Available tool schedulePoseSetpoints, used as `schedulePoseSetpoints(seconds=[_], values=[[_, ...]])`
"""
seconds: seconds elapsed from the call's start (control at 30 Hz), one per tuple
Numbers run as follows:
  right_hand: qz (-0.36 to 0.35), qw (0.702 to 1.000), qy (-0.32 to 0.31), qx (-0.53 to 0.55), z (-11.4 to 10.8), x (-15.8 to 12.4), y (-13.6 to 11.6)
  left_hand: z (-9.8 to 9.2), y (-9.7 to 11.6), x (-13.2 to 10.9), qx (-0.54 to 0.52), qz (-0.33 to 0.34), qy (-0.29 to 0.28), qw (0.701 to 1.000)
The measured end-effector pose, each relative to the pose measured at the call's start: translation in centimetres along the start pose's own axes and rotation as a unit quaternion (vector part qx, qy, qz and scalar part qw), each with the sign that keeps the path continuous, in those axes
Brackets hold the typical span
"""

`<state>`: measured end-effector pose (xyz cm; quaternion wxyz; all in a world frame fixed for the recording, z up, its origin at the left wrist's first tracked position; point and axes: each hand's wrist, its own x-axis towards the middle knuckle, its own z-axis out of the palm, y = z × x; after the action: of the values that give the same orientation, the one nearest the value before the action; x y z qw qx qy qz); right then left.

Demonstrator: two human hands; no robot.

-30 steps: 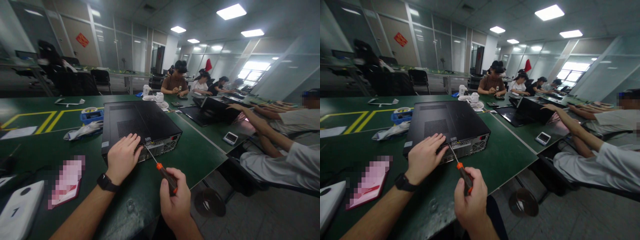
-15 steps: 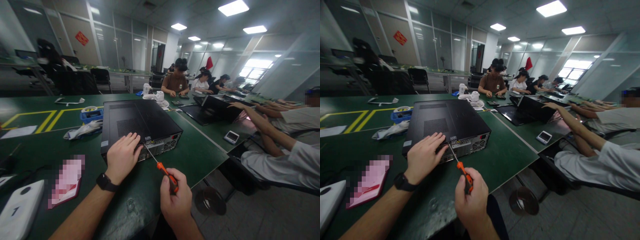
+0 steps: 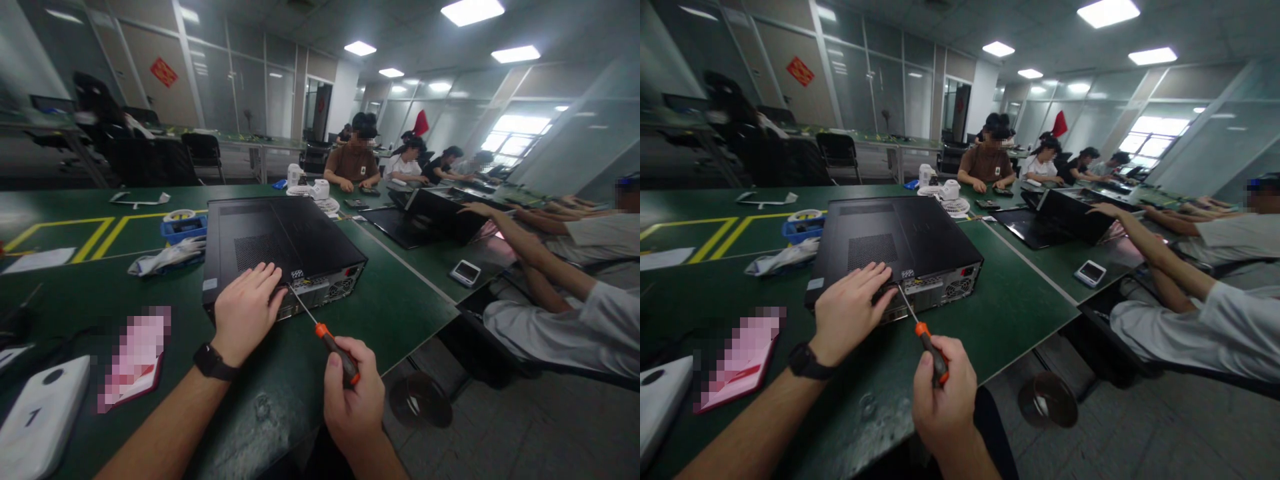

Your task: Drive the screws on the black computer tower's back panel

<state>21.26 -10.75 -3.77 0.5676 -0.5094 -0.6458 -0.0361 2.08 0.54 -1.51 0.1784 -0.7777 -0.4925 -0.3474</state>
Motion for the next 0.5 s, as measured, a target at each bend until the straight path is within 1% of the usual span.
schedulePoseSetpoints(seconds=[0.27, 0.5], values=[[-0.011, 1.000, 0.015, 0.015, -0.2, -0.5, 0.4, 0.1, 0.0, 0.0, -0.003, -0.002, -0.002, 1.000], [-0.011, 0.998, 0.033, 0.044, 0.0, -1.7, 1.4, 0.1, -0.1, -0.1, -0.001, 0.000, 0.001, 1.000]])
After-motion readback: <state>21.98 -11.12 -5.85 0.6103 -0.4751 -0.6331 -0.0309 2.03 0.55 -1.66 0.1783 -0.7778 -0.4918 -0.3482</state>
